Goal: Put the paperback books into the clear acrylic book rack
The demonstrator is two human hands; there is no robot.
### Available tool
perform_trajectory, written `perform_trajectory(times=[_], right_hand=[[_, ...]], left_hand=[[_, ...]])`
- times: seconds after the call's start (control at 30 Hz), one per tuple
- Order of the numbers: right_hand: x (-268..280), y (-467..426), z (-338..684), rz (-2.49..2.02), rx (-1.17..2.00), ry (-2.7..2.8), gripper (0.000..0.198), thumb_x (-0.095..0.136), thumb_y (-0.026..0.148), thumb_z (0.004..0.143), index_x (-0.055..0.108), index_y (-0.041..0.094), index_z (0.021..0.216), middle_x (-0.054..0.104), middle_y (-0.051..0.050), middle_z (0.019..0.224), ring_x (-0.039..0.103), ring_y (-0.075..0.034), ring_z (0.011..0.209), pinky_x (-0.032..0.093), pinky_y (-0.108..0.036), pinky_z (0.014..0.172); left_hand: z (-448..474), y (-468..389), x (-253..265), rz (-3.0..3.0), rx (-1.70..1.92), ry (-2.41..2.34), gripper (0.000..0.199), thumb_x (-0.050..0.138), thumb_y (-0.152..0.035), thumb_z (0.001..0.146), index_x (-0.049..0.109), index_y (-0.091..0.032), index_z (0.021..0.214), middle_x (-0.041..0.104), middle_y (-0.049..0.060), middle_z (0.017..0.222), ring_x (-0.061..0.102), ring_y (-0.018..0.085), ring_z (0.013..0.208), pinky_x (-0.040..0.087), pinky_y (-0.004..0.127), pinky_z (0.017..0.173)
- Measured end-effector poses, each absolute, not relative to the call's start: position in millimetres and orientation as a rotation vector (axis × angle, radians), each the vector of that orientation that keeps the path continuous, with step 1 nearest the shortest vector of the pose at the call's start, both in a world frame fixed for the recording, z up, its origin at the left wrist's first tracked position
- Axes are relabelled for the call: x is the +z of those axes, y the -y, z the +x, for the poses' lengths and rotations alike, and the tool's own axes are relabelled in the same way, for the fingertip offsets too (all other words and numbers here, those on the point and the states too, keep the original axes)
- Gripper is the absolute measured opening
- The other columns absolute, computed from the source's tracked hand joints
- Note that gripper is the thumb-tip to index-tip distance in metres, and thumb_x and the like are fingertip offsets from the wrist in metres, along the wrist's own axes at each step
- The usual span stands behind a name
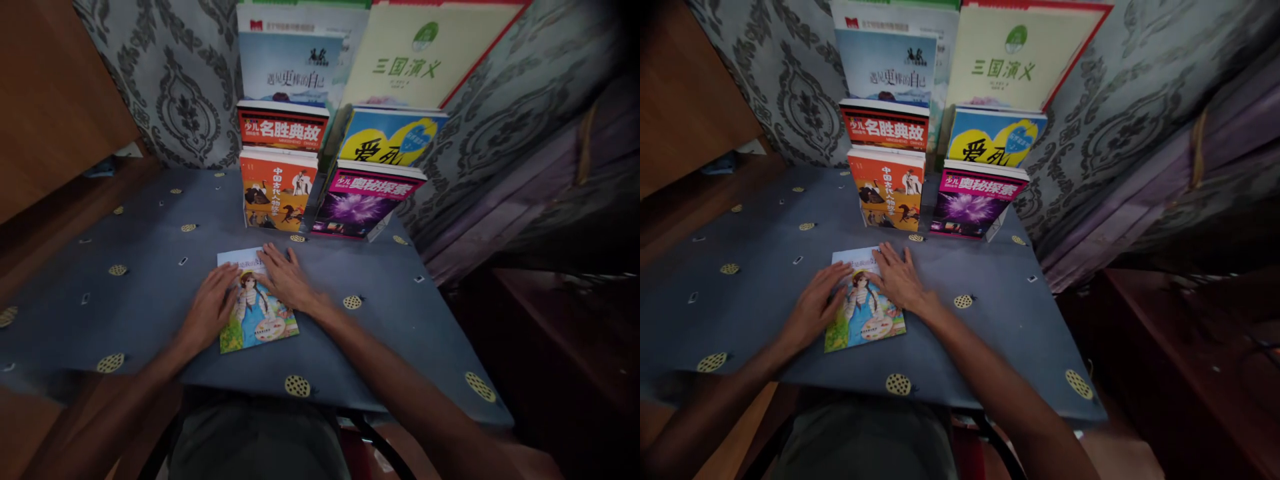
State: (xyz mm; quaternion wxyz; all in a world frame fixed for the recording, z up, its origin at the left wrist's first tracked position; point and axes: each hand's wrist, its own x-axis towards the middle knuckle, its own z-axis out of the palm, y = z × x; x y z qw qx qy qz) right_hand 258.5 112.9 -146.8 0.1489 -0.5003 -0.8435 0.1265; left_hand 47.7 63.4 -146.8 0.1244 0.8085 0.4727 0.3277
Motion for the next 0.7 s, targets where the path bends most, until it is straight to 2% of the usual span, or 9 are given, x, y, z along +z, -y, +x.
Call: perform_trajectory(times=[0.1, 0.27, 0.5, 0.7], right_hand=[[-143.1, -98.8, 247.4, -1.531, 0.204, 2.401, 0.056, 0.042, 0.042, 0.104, 0.045, 0.008, 0.149, 0.038, -0.023, 0.159, 0.029, -0.033, 0.153, 0.019, -0.066, 0.121], [-140.2, -65.9, 230.1, -1.442, 0.062, 2.465, 0.054, 0.046, 0.037, 0.103, 0.046, 0.006, 0.148, 0.038, -0.025, 0.159, 0.028, -0.035, 0.153, 0.021, -0.066, 0.121], [-144.3, -27.7, 211.4, -1.218, 0.122, 2.582, 0.058, 0.048, 0.033, 0.102, 0.041, 0.001, 0.150, 0.038, -0.024, 0.159, 0.027, -0.033, 0.153, 0.028, -0.054, 0.125], [-150.4, -24.4, 222.3, -1.243, 0.215, 2.532, 0.058, 0.047, 0.030, 0.102, 0.037, 0.004, 0.153, 0.032, -0.023, 0.162, 0.023, -0.032, 0.155, 0.031, -0.055, 0.123]], left_hand=[[38.8, -73.0, -161.3, 2.433, 0.867, -1.505, 0.041, 0.041, -0.030, 0.100, 0.058, -0.014, 0.134, 0.060, 0.016, 0.143, 0.049, 0.029, 0.140, 0.040, 0.055, 0.117], [39.7, -72.0, -169.6, 2.486, 0.795, -1.576, 0.043, 0.036, -0.027, 0.101, 0.055, -0.015, 0.137, 0.057, 0.015, 0.146, 0.049, 0.027, 0.140, 0.040, 0.053, 0.117], [36.6, -71.4, -173.4, 2.520, 0.779, -1.558, 0.047, 0.033, -0.018, 0.097, 0.054, -0.014, 0.139, 0.055, 0.015, 0.148, 0.046, 0.026, 0.143, 0.040, 0.050, 0.117], [39.0, -70.0, -172.2, 2.536, 0.736, -1.591, 0.045, 0.033, -0.025, 0.101, 0.054, -0.016, 0.140, 0.056, 0.015, 0.148, 0.046, 0.028, 0.143, 0.041, 0.053, 0.116]])
